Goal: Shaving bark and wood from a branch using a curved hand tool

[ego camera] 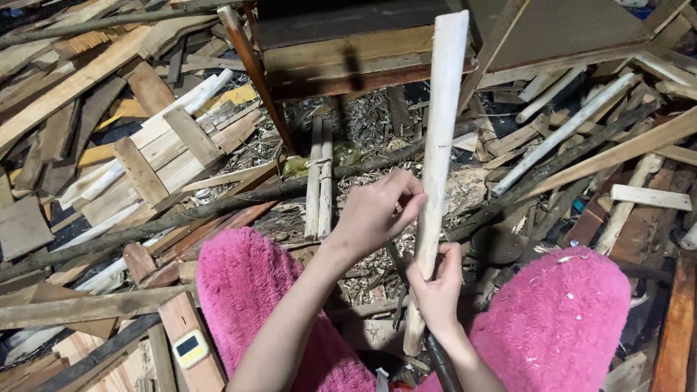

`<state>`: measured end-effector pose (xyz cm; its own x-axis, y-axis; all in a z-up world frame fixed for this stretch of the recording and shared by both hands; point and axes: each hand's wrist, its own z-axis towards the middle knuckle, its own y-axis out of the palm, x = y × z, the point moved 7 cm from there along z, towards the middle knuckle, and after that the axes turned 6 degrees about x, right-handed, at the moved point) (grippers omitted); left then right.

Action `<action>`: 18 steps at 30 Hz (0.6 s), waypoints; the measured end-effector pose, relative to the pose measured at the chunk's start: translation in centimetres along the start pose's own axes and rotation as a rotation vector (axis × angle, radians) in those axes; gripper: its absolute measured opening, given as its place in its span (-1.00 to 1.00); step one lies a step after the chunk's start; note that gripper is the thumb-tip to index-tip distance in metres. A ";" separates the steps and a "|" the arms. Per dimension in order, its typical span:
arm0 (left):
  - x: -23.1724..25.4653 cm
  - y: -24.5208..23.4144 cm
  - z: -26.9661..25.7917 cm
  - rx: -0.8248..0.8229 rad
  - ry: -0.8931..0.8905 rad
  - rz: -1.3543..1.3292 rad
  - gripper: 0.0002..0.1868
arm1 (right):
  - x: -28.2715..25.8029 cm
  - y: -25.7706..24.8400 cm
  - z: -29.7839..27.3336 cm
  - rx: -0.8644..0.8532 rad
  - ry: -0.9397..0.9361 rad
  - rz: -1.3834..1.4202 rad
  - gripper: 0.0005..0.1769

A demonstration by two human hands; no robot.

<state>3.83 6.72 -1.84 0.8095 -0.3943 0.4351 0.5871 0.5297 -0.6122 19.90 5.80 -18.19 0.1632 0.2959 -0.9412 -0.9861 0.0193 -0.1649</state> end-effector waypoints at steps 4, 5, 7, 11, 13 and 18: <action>-1.6 -0.4 0.4 0.080 -0.161 -0.202 -0.94 | -0.1 1.0 -0.5 -0.113 0.028 0.090 -0.61; -1.8 -1.2 0.6 0.143 -0.227 -0.333 -0.89 | -0.8 1.2 -0.6 -0.132 0.007 0.127 -0.62; -2.1 -2.0 0.6 0.116 -0.305 -0.444 -0.83 | -1.4 1.2 -0.9 -0.151 0.015 0.198 -0.64; -0.7 -2.2 0.9 -0.043 -0.156 -0.637 -0.83 | -1.7 1.2 -0.6 -0.218 -0.001 0.396 -0.73; -0.3 -1.2 0.3 -0.041 -0.096 -0.540 -0.77 | -1.7 0.8 -0.5 -0.179 0.087 0.399 -0.71; 1.7 -1.4 0.2 0.073 0.054 -0.296 -0.71 | -1.1 0.5 -0.7 -0.127 0.201 0.470 -0.71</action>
<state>4.34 5.42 -0.12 0.6027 -0.5779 0.5503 0.7980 0.4377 -0.4143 19.21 4.85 -17.40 -0.2807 0.0559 -0.9582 -0.9449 -0.1913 0.2657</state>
